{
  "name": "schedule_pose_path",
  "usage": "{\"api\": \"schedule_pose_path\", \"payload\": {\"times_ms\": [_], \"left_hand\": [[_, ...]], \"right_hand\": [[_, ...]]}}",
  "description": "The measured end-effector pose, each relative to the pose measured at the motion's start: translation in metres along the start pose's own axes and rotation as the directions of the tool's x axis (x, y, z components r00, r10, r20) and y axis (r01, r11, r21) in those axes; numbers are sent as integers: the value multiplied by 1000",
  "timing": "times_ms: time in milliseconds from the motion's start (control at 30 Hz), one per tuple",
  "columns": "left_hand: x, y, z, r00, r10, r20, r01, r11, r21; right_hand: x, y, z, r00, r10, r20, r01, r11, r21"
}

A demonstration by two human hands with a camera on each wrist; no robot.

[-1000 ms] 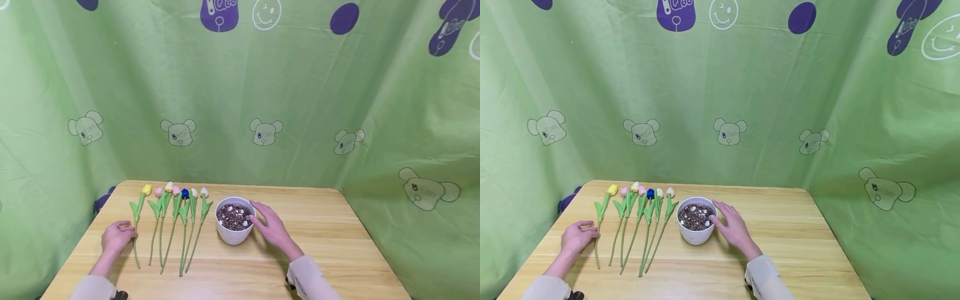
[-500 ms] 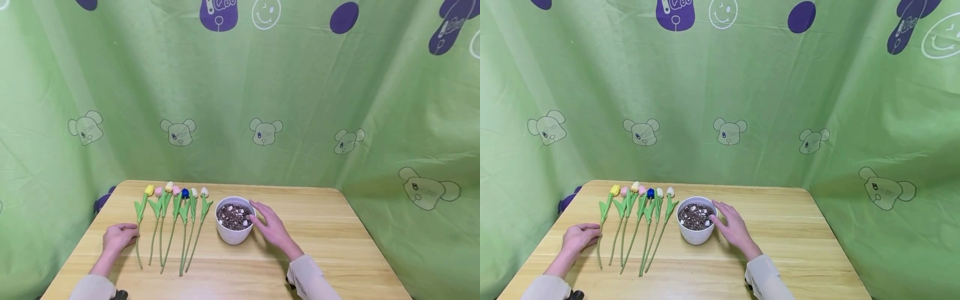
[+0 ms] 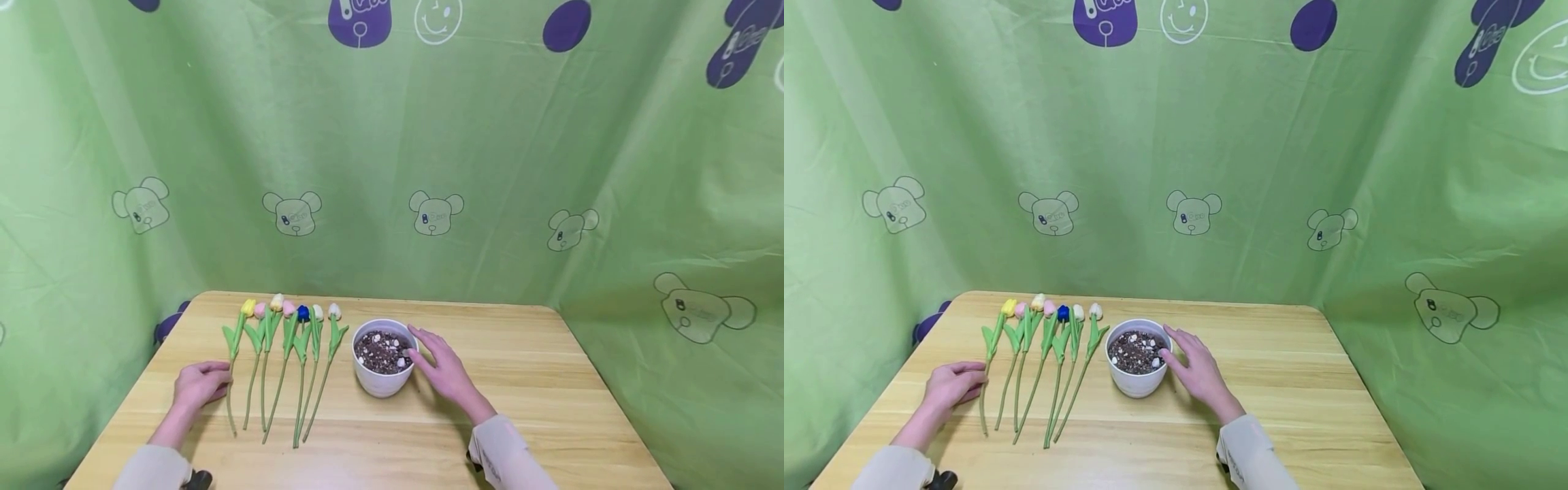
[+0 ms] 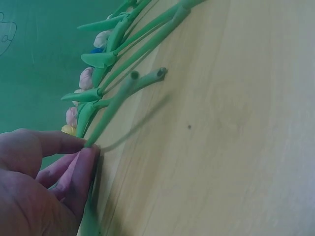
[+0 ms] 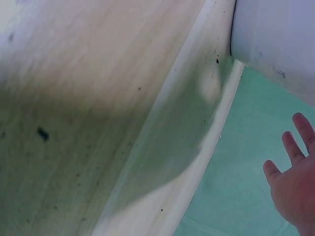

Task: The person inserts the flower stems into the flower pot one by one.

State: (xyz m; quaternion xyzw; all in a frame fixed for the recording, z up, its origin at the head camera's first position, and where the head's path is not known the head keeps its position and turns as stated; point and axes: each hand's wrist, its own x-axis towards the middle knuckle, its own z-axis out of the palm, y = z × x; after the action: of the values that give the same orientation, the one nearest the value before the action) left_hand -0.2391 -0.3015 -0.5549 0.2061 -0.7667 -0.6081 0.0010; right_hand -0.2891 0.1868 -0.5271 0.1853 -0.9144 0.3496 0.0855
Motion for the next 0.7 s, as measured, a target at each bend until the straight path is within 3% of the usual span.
{"api": "schedule_pose_path", "payload": {"times_ms": [367,700], "left_hand": [[-3,2,1,1000,8,-7,-8,999,-40],[-22,17,6,996,88,-11,-88,996,-24]], "right_hand": [[0,2,0,1000,-2,9,1,1000,17],[0,3,2,1000,6,12,-6,999,44]]}}
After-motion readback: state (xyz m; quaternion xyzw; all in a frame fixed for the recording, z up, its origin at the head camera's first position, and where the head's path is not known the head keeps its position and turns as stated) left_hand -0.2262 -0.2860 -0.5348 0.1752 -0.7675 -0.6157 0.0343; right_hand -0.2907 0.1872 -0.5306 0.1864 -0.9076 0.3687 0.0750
